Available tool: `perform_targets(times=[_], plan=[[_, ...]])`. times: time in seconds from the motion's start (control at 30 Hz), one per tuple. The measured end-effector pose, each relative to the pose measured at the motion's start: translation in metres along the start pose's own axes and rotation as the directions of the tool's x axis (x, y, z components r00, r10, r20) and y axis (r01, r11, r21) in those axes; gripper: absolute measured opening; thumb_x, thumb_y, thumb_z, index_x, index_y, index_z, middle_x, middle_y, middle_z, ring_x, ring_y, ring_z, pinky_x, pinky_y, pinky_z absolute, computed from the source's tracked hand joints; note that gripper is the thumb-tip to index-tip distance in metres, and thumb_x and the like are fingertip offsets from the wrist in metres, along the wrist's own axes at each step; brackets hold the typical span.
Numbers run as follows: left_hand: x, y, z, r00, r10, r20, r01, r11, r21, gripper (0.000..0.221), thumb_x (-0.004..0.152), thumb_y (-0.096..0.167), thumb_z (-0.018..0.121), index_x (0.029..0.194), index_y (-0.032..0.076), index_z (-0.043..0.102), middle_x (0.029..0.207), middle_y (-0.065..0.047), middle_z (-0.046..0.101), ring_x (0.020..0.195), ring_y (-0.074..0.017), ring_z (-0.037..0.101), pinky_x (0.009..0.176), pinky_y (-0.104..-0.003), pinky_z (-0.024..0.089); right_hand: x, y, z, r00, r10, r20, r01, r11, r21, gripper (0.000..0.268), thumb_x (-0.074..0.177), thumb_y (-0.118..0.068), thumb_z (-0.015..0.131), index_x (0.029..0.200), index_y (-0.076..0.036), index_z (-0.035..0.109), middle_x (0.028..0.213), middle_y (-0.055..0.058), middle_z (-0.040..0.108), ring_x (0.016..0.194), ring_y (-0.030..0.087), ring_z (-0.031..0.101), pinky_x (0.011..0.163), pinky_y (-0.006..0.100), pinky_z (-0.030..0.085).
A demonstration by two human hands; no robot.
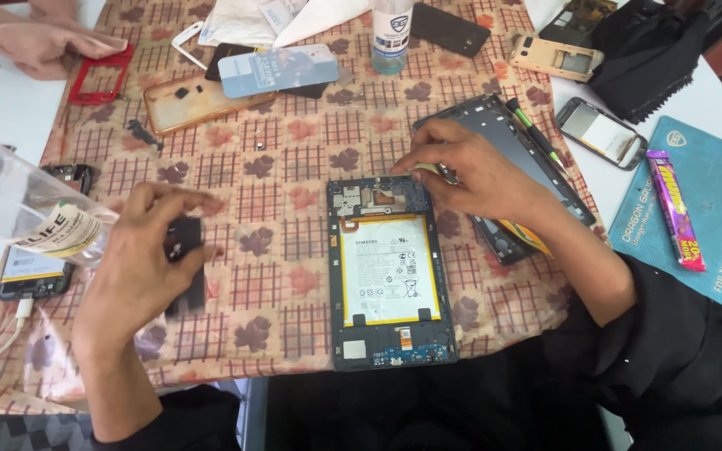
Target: The person disassembles a Samsung tablet, removes the battery and internal components, and uses a screwdriver to unscrew and reposition parts. They handle the motherboard, battery, and screen assembly while working on a cluttered table.
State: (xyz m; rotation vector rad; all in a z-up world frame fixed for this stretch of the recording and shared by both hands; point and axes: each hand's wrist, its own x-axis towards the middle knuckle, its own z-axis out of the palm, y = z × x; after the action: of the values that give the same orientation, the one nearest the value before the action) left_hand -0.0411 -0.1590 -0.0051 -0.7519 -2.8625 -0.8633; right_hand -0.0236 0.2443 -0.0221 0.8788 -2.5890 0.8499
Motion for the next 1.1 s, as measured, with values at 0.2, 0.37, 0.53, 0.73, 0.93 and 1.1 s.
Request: perform_targets(times=[0.2,0.37,0.53,0.73,0.93,1.1], plan=[[0.064,0.076,0.007,0.951,0.299,-0.078,-0.279,0.722,-0.633,0.01,0.086,0.004,0.08,0.092,0.004,0.072,0.095,-0.008,0.072,0.086,-0.0165,0.081,0.077,-0.031,0.066,-0.002,0.006,0.002,0.999,0.046,-0.013,-0.038,0.927,0.373,0.029,0.1,-0.008,0.07,0.129,-0.008,0.072,0.114,0.008,0.068,0.101,0.021,0.068,0.081,0.034,0.057],[0.111,0.091,0.046,0.76,0.638,-0.121,-0.531,0.503,-0.682,0.024,0.076,-0.007,0.093,0.086,0.003,0.074,0.099,-0.009,0.076,0.101,-0.0197,0.069,0.096,-0.037,0.056,0.001,0.003,-0.002,0.97,0.13,0.206,-0.24,0.369,0.898,0.047,0.1,-0.027,0.062,0.144,-0.013,0.052,0.125,0.011,0.07,0.096,0.018,0.078,0.073,0.028,0.066],[0.125,0.062,0.079,0.814,0.579,-0.041,-0.351,0.436,-0.829,0.025,0.072,-0.007,0.087,0.085,0.007,0.072,0.134,-0.006,0.061,0.133,-0.0194,0.06,0.114,-0.041,0.049,-0.006,0.007,-0.006,0.961,0.258,0.1,-0.238,0.588,0.773,0.048,0.097,-0.001,0.07,0.144,0.0,0.059,0.099,0.015,0.077,0.081,0.016,0.075,0.06,0.024,0.058],[0.122,0.049,0.089,0.906,0.424,-0.004,-0.235,0.494,-0.837,0.024,0.083,-0.011,0.077,0.102,0.003,0.069,0.126,-0.008,0.063,0.117,-0.0171,0.066,0.105,-0.034,0.06,-0.002,0.01,0.002,0.959,0.283,-0.009,-0.199,0.698,0.688,0.045,0.096,0.002,0.069,0.139,-0.005,0.056,0.088,0.007,0.074,0.077,0.011,0.074,0.058,0.021,0.057],[0.116,0.058,0.098,0.967,0.25,-0.054,-0.187,0.545,-0.817,0.043,0.088,-0.013,0.072,0.127,0.002,0.064,0.11,-0.006,0.071,0.098,-0.0117,0.069,0.084,-0.026,0.061,-0.001,0.012,0.003,0.968,0.252,-0.025,-0.173,0.73,0.662,0.043,0.097,0.001,0.069,0.137,-0.005,0.057,0.092,0.005,0.074,0.082,0.011,0.074,0.063,0.022,0.059],[0.117,0.061,0.095,0.957,0.288,-0.043,-0.213,0.594,-0.776,0.052,0.086,-0.013,0.071,0.135,0.002,0.063,0.11,-0.006,0.069,0.1,-0.0103,0.069,0.086,-0.024,0.062,-0.003,0.015,0.003,0.961,0.276,-0.02,-0.207,0.764,0.611,0.041,0.096,0.0,0.069,0.136,-0.006,0.059,0.089,0.005,0.075,0.082,0.01,0.074,0.063,0.021,0.06]])
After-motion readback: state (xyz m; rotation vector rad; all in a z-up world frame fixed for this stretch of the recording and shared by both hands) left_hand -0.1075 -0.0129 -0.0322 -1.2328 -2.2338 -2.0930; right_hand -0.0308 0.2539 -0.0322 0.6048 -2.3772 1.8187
